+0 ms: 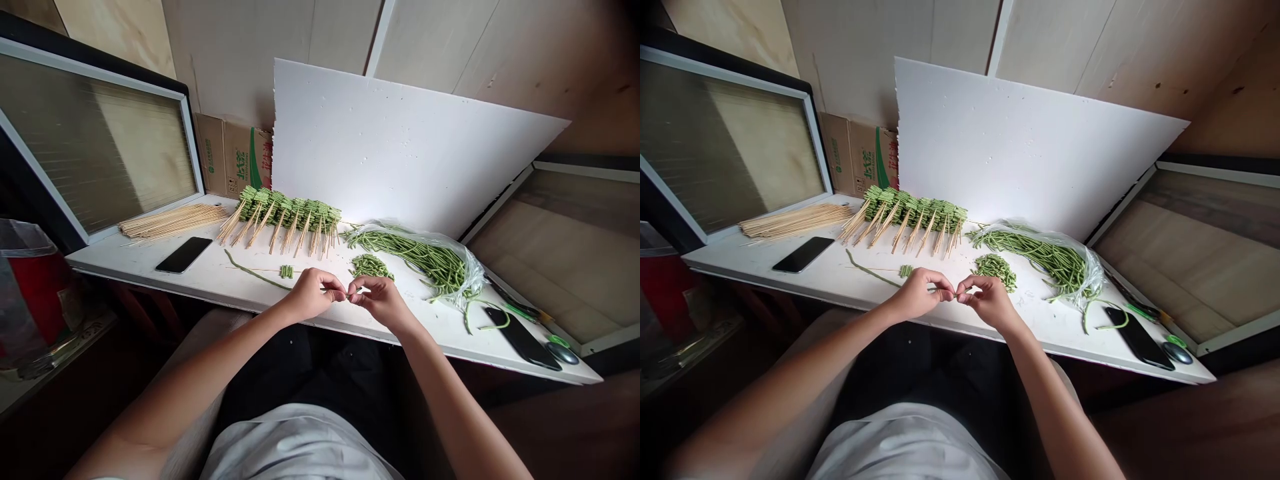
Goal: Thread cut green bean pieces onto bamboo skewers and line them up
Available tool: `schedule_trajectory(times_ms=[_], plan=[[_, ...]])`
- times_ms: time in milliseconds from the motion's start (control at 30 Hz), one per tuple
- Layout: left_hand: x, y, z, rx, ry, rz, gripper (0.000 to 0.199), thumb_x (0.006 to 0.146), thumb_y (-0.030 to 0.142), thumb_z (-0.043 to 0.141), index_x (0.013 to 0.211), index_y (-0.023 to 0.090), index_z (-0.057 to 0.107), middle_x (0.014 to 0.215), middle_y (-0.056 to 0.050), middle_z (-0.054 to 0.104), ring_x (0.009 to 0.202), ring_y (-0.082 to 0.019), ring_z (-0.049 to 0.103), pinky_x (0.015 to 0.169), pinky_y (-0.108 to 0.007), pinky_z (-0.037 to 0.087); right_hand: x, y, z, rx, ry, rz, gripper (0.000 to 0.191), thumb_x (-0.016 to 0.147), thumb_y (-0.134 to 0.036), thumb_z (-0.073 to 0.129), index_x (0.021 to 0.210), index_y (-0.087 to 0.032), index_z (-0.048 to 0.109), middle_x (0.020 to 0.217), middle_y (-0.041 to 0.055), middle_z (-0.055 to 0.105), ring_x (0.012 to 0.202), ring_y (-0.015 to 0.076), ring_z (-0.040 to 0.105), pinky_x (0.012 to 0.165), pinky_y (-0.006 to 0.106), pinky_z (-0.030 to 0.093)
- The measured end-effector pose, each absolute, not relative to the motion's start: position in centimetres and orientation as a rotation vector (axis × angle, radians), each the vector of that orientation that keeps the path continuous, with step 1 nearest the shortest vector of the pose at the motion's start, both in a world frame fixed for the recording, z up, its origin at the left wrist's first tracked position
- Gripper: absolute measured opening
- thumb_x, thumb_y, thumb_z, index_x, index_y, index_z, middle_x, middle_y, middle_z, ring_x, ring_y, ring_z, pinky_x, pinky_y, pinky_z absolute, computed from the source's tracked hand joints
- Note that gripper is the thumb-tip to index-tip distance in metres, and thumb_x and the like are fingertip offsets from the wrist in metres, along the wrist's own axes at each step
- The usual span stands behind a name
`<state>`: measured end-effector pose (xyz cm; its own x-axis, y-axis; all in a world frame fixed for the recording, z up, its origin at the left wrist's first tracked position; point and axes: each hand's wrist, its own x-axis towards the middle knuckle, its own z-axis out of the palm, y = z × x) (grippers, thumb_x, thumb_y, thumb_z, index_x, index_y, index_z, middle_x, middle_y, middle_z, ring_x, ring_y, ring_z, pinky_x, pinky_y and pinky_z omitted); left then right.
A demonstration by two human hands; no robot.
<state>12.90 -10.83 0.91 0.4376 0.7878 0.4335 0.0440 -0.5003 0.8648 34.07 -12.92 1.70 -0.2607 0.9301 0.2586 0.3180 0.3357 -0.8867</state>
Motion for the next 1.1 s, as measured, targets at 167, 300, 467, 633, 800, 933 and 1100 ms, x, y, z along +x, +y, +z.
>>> schedule_trajectory(times_ms=[167, 300, 467, 633, 800, 933, 1100], plan=[[12.7, -9.5, 0.0, 1.799, 0.715, 1.044, 0.010, 0.083, 0.010, 0.075, 0.076, 0.015, 0.081, 0.074, -0.006, 0.079, 0.073, -0.017, 0.073, 0.073, -0.027, 0.058, 34.8, -12.4, 1.3, -0.898, -1.754, 1.132, 0.029, 0.078, -0.046, 0.091, 0.074, -0.022, 0.075, 0.075, 0.0043, 0.071, 0.080, 0.0220, 0.066, 0.074, 0.036, 0.054], [12.2, -8.7, -0.2, 1.718, 0.700, 1.034, 0.008, 0.086, 0.019, 0.078, 0.081, 0.013, 0.080, 0.075, -0.008, 0.078, 0.069, -0.016, 0.071, 0.071, -0.029, 0.058, 36.0, -12.0, 1.8, -0.900, -1.843, 0.958, 0.028, 0.084, -0.050, 0.086, 0.078, -0.024, 0.078, 0.084, 0.0078, 0.073, 0.091, 0.0267, 0.068, 0.077, 0.039, 0.056], [12.3, -8.5, -0.4, 1.748, 0.632, 1.086, 0.019, 0.086, 0.035, 0.083, 0.092, 0.017, 0.084, 0.094, -0.010, 0.081, 0.090, -0.020, 0.075, 0.085, -0.032, 0.058, 38.0, -9.7, -0.9, -1.345, -2.084, 0.292, 0.017, 0.090, -0.041, 0.081, 0.087, -0.025, 0.086, 0.091, 0.0098, 0.076, 0.090, 0.0291, 0.066, 0.091, 0.049, 0.052], [12.4, -8.1, -1.1, 1.862, 0.701, 1.095, 0.017, 0.085, 0.037, 0.085, 0.088, 0.021, 0.086, 0.095, -0.008, 0.080, 0.088, -0.019, 0.071, 0.075, -0.029, 0.051, 38.6, -8.9, -3.2, -1.465, -2.193, 0.098, 0.015, 0.088, -0.036, 0.083, 0.096, -0.025, 0.086, 0.097, 0.0116, 0.078, 0.103, 0.0352, 0.063, 0.098, 0.053, 0.050], [12.5, -8.5, -1.0, 1.758, 0.605, 1.127, 0.020, 0.085, 0.036, 0.084, 0.091, 0.018, 0.085, 0.094, -0.010, 0.080, 0.088, -0.021, 0.075, 0.080, -0.032, 0.058, 35.2, -11.2, -0.9, -1.219, -2.164, 0.463, 0.043, 0.089, -0.054, 0.081, 0.122, -0.026, 0.078, 0.103, 0.0099, 0.078, 0.096, 0.0287, 0.068, 0.082, 0.041, 0.056], [12.7, -9.0, -0.7, 1.729, 0.604, 1.108, 0.016, 0.087, 0.032, 0.080, 0.089, 0.016, 0.083, 0.091, -0.010, 0.080, 0.083, -0.020, 0.075, 0.076, -0.031, 0.060, 32.0, -12.6, -0.6, -1.095, -1.961, 0.852, 0.046, 0.094, -0.060, 0.073, 0.121, -0.022, 0.075, 0.102, 0.0076, 0.078, 0.085, 0.0227, 0.070, 0.067, 0.031, 0.054], [10.4, -6.8, 0.5, 1.865, 0.689, 1.046, 0.021, 0.091, 0.034, 0.077, 0.098, 0.016, 0.083, 0.101, -0.012, 0.081, 0.090, -0.020, 0.076, 0.084, -0.032, 0.061, 31.2, -12.3, -2.4, -1.213, -1.858, 0.814, 0.049, 0.096, -0.066, 0.065, 0.085, -0.020, 0.079, 0.096, 0.0091, 0.081, 0.075, 0.0214, 0.070, 0.061, 0.031, 0.053]])
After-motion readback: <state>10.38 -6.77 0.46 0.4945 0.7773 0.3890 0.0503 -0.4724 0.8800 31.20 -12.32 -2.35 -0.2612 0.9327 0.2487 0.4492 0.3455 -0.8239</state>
